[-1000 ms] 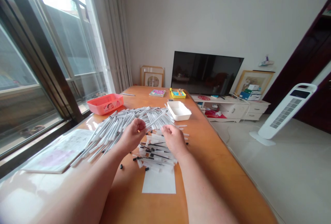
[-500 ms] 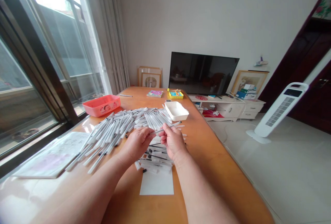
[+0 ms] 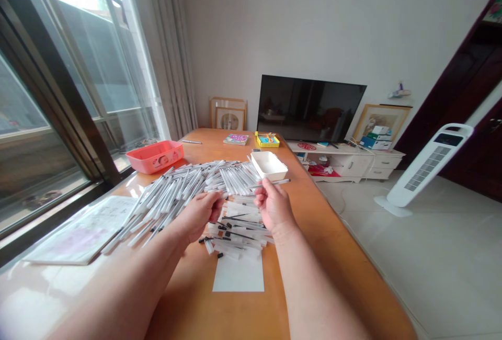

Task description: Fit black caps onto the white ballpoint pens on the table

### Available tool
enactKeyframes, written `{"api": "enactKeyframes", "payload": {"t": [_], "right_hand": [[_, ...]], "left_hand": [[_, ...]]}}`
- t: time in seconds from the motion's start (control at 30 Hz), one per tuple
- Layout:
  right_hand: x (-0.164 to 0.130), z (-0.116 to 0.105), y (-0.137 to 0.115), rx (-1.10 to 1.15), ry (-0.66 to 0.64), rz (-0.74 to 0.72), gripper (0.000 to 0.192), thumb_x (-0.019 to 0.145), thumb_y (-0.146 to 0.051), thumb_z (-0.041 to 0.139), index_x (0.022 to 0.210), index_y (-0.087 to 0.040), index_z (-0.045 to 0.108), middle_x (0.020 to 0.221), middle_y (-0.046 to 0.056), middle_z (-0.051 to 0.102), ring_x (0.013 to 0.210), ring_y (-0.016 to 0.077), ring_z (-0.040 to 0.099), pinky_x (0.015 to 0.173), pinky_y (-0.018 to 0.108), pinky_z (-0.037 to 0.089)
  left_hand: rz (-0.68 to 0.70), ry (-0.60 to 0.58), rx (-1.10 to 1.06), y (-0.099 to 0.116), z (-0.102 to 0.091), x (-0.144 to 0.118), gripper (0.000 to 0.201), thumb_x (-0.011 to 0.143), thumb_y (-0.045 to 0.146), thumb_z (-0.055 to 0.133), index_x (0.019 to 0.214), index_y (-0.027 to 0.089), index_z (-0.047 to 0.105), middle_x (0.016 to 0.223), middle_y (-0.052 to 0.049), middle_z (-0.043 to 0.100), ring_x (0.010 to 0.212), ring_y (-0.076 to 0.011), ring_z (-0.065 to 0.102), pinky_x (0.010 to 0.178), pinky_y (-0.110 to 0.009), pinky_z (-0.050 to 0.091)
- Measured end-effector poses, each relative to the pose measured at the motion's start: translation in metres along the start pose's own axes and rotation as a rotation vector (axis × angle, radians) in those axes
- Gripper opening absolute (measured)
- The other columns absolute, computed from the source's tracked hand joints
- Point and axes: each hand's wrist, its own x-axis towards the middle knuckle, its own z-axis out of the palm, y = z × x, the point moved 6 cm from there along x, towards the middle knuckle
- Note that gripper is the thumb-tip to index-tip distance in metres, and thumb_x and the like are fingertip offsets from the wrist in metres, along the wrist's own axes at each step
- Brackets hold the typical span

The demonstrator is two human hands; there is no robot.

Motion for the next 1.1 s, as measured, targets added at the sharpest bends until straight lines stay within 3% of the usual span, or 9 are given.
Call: {"api": "enactKeyframes", "payload": {"t": [0.13,0.33,0.43,0.53,0.7,0.87,1.1], "right_hand": [[0.004,-0.006,0.0,-0.061,0.028,-0.009,0.033,0.073,-0.045,0.083,0.079,-0.018,0.065,0.063,-0.002,0.057,0.051,0.008,0.043,0.045,0.022,0.033],[-0.001,-0.003,0.011,-0.405,-0.009,-0.049,0.044,0.081,-0.061,0.071,0.082,-0.018,0.065,0.063,-0.002,0.057,0.052,0.0094,0.043,0.047,0.023,0.033],[-0.001,-0.003,0.008,-0.633,-0.036,-0.127,0.045,0.087,-0.063,0.062,0.081,-0.019,0.064,0.069,0.0,0.061,0.062,0.0137,0.051,0.058,0.026,0.042],[-0.005,0.006,0.006,-0.892,-0.151,-0.223,0.042,0.093,-0.058,0.053,0.078,-0.02,0.062,0.076,0.002,0.066,0.071,0.0176,0.057,0.069,0.03,0.045],[-0.015,0.023,0.011,-1.147,-0.329,-0.294,0.04,0.098,-0.051,0.046,0.072,-0.022,0.055,0.071,0.001,0.063,0.071,0.0187,0.057,0.068,0.03,0.042],[-0.024,0.032,0.018,-1.242,-0.434,-0.352,0.037,0.1,-0.046,0.044,0.073,-0.023,0.052,0.07,0.001,0.061,0.068,0.0176,0.055,0.063,0.029,0.039],[-0.031,0.038,0.026,-1.162,-0.541,-0.292,0.035,0.1,-0.05,0.047,0.081,-0.023,0.057,0.076,0.0,0.063,0.071,0.017,0.055,0.065,0.027,0.039]], "left_hand": [[-0.029,0.051,0.072,-0.006,-0.012,0.002,0.045,0.089,0.052,0.049,0.056,0.022,0.052,0.048,0.002,0.042,0.048,-0.013,0.037,0.052,-0.028,0.031],[0.028,0.085,0.285,-0.002,-0.011,0.002,0.04,0.082,0.055,0.062,0.073,0.017,0.066,0.055,0.003,0.046,0.055,-0.0134,0.044,0.055,-0.027,0.034],[0.055,0.136,0.223,-0.002,-0.016,0.004,0.038,0.083,0.052,0.065,0.091,0.015,0.07,0.064,0.002,0.057,0.059,-0.0139,0.05,0.059,-0.027,0.04],[0.12,0.147,0.129,0.0,-0.017,0.006,0.039,0.085,0.048,0.066,0.102,0.014,0.071,0.077,-0.002,0.065,0.068,-0.0147,0.057,0.067,-0.028,0.046],[0.232,0.095,-0.043,0.012,-0.013,0.003,0.041,0.086,0.044,0.069,0.115,0.015,0.071,0.093,-0.007,0.072,0.089,-0.0193,0.065,0.082,-0.03,0.05],[0.241,0.038,-0.172,0.022,-0.01,-0.003,0.04,0.085,0.042,0.073,0.116,0.016,0.073,0.105,-0.009,0.074,0.102,-0.0219,0.065,0.091,-0.032,0.048],[0.231,0.026,-0.241,0.019,-0.011,0.0,0.034,0.08,0.038,0.078,0.104,0.014,0.075,0.09,-0.006,0.071,0.085,-0.0168,0.061,0.084,-0.03,0.047]]}}
